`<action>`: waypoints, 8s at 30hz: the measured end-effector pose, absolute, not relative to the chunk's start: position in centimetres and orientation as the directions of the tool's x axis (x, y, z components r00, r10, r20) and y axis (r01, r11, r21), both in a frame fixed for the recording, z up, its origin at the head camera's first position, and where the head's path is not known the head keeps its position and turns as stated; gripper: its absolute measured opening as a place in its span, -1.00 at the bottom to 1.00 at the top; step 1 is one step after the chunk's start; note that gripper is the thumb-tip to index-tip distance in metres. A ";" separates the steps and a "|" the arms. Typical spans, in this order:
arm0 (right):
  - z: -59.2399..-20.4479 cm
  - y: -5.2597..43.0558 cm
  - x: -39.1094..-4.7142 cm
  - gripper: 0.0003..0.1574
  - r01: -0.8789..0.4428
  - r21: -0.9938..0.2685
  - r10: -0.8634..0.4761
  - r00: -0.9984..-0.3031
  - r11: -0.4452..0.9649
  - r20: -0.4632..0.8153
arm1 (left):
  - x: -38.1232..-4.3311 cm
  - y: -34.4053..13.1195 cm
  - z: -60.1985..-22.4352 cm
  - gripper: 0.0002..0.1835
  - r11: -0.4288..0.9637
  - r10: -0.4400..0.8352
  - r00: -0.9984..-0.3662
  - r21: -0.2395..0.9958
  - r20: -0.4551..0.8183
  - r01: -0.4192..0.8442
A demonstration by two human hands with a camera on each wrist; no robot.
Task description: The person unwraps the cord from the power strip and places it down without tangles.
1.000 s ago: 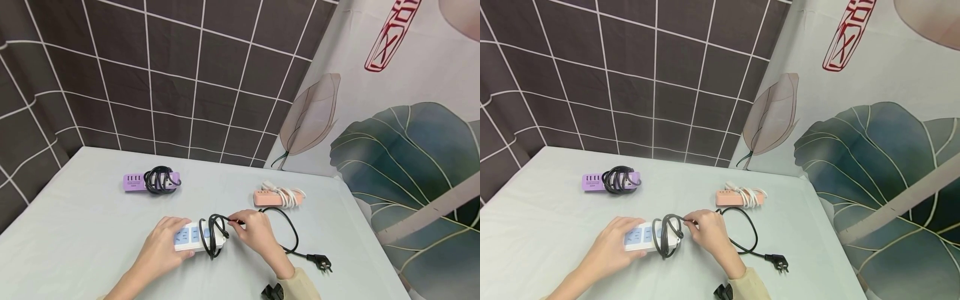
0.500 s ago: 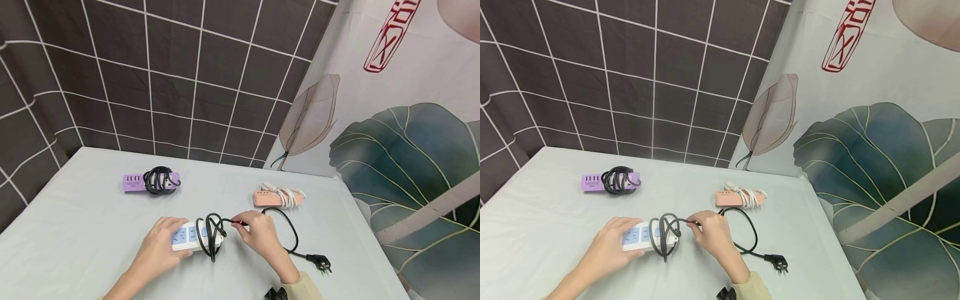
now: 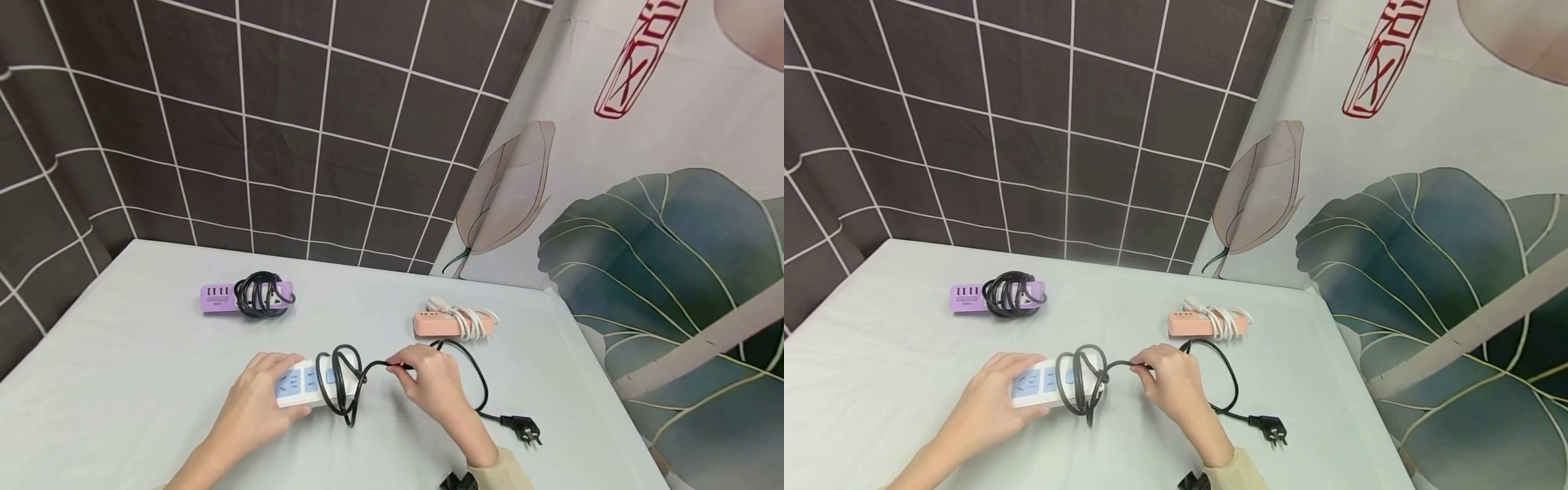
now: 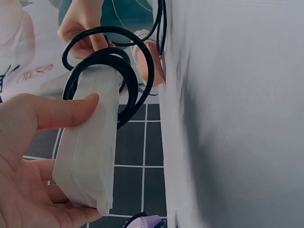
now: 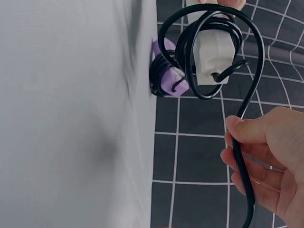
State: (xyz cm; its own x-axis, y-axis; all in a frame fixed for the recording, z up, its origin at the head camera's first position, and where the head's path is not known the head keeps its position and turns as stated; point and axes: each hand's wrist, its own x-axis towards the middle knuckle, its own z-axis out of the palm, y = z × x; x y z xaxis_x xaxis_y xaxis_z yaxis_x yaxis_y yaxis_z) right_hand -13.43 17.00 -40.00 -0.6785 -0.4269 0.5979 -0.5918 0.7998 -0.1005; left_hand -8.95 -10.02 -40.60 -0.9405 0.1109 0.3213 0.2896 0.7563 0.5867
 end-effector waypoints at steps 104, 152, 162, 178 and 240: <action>-39.8 18.9 -14.2 -0.38 -0.593 0.088 -0.497 -0.574 0.801 0.651 | -8.3 -9.9 -39.2 -0.26 0.737 0.113 -0.930 0.599 0.350 0.314; -40.3 16.1 -16.9 -0.82 -0.808 0.210 -0.685 -0.293 0.550 0.668 | -8.0 -9.1 -39.2 -0.23 0.717 0.152 -0.932 0.613 0.329 0.333; -39.3 16.3 -16.5 -0.83 -0.796 0.153 -0.611 -0.310 0.586 0.728 | -7.9 -9.0 -39.2 -0.23 0.719 0.159 -0.925 0.602 0.345 0.348; -37.8 16.9 -15.2 -0.79 -0.751 0.166 -0.535 -0.280 0.639 0.797 | -7.8 -9.0 -39.4 -0.22 0.718 0.161 -0.924 0.602 0.347 0.351; -39.6 26.1 -7.3 -0.79 -0.352 0.124 -0.349 -0.700 0.928 0.623 | -8.4 -10.2 -39.1 -0.22 0.730 0.126 -0.930 0.602 0.346 0.323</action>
State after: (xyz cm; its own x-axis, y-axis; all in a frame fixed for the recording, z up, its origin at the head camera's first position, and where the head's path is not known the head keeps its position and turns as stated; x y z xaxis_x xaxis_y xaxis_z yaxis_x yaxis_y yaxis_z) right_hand -7.34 26.13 -39.57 -0.6997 -0.3494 0.6232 -0.3523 0.9276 0.1245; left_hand -8.38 -10.16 -39.14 -0.9297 0.1260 0.3462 0.3231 0.7302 0.6020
